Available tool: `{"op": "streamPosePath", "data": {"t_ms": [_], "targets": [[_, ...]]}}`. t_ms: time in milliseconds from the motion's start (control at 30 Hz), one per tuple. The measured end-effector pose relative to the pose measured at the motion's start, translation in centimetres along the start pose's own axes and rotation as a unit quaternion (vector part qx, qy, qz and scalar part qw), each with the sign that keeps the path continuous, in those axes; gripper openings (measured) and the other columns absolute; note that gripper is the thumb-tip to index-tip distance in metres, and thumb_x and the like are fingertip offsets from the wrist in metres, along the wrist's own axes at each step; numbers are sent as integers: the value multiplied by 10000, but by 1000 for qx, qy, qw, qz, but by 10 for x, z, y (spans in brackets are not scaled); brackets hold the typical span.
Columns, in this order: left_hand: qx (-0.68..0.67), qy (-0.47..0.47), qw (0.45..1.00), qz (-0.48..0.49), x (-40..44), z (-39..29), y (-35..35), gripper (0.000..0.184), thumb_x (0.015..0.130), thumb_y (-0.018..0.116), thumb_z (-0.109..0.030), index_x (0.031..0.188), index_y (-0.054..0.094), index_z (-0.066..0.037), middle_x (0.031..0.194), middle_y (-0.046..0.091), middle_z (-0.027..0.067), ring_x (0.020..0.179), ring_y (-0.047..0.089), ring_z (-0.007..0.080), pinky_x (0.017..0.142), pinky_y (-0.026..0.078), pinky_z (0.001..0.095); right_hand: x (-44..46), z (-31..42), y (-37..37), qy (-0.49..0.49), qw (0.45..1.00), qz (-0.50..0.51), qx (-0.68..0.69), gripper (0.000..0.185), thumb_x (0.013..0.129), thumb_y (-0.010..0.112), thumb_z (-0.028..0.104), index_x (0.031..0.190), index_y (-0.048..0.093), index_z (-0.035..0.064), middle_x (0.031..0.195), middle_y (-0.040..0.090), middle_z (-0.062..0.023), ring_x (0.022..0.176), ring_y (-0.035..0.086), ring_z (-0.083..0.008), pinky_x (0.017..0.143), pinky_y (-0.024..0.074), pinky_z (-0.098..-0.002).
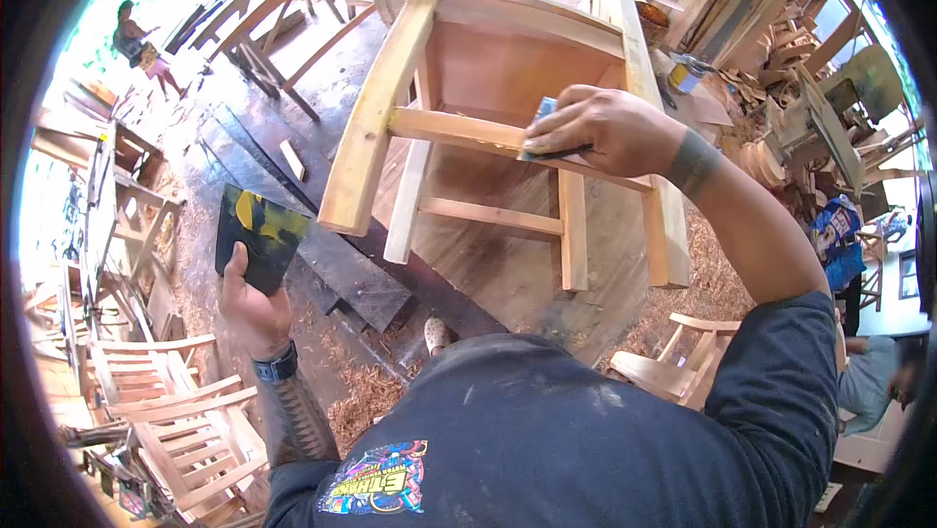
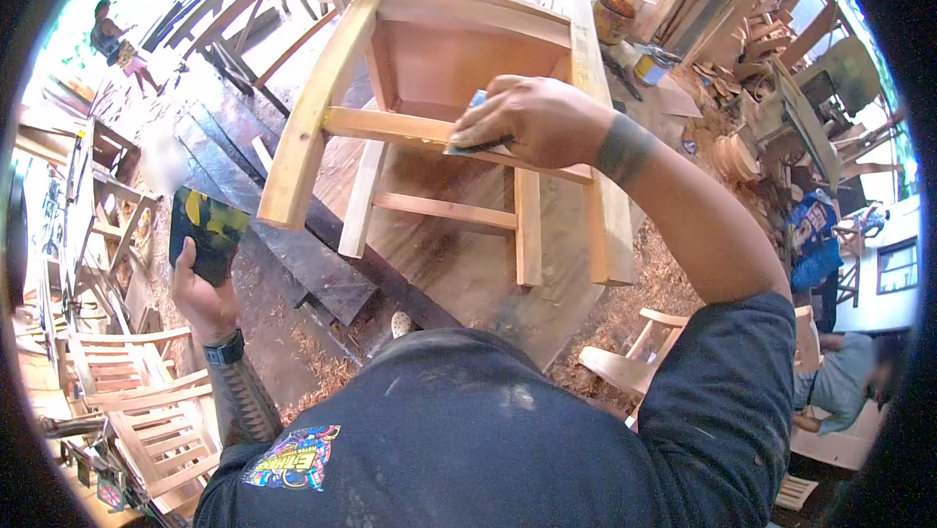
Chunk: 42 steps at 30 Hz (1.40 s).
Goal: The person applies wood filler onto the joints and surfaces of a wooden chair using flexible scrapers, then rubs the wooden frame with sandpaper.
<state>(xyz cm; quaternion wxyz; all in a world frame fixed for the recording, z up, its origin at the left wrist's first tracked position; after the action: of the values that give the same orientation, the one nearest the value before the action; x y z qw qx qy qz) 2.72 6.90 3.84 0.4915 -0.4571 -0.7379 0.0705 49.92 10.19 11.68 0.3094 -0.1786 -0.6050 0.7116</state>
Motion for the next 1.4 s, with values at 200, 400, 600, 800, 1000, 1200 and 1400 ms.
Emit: {"op": "streamPosePath", "data": {"t_ms": [200, 400, 600, 800, 1000, 1200, 1400], "targets": [[-135, -31, 990, -4, 14, -18, 20, 418, 827, 758, 20, 1243, 709, 10, 1055, 731, 233, 953, 716, 366, 854, 564, 408, -60, 5, -8, 63, 998, 13, -9, 333, 919, 696, 83, 1211, 802, 203, 1254, 763, -28, 1140, 667, -259, 1019, 542, -389], [-48, 92, 994, 17, 6, -92, 20, 341, 827, 760, 4, 1167, 728, 14, 1050, 718, 232, 948, 717, 363, 825, 567, 408, -21, -32, 0, 124, 933, -53, 334, 400, 915, 652, -43, 1268, 766, 108, 1214, 772, -92, 1090, 715, -220, 1023, 543, -343], [-527, -238, 815, 43, -7, -100, 42, 207, 1011, 584, 1, 1135, 678, 136, 1185, 672, 159, 1039, 701, 242, 877, 572, 361, 83, -86, 35, 139, 898, -2, 417, 368, 945, 683, 69, 1309, 724, 32, 1112, 778, -82, 915, 730, -138, 799, 618, -277], [-341, -198, 919, -12, -27, -79, 14, 185, 923, 711, -15, 1071, 703, 95, 1001, 683, 131, 869, 689, 195, 738, 561, 334, 129, -85, 36, 116, 892, 52, 433, 336, 902, 705, 63, 1231, 775, 48, 1028, 786, -81, 849, 717, -124, 769, 608, -269], [-373, -223, 901, -6, -43, -29, -13, 223, 1039, 584, -45, 1154, 681, 120, 1189, 678, 166, 1062, 679, 230, 914, 566, 363, 65, -68, -5, 96, 934, 196, 282, 347, 845, 695, 11, 1173, 800, 52, 982, 783, -54, 819, 663, -124, 819, 552, -280], [-524, -314, 792, -3, -33, -4, 1, 296, 1033, 592, -88, 1282, 631, 68, 1194, 693, 121, 1050, 702, 214, 904, 582, 351, -29, -29, -37, 228, 926, 188, 234, 307, 858, 730, 16, 1157, 795, 49, 1013, 794, -84, 867, 709, -134, 824, 560, -311], [-443, -218, 869, 29, -4, -41, 14, 199, 1031, 594, -25, 1162, 687, 92, 1108, 710, 142, 1016, 713, 219, 855, 576, 341, -15, 4, -31, 310, 866, -7, 393, 341, 924, 721, 84, 1248, 697, -18, 980, 753, -149, 876, 711, -181, 828, 573, -335]]}}
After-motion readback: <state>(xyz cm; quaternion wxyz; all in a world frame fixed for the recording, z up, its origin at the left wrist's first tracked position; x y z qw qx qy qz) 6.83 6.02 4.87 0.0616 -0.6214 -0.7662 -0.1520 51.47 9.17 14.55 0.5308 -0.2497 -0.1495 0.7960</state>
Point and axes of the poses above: each hand's wrist, its own x-axis towards the middle knuckle, its own y-axis out of the palm, z = x × y, the point moved 6 cm from there along x, towards the middle knuckle
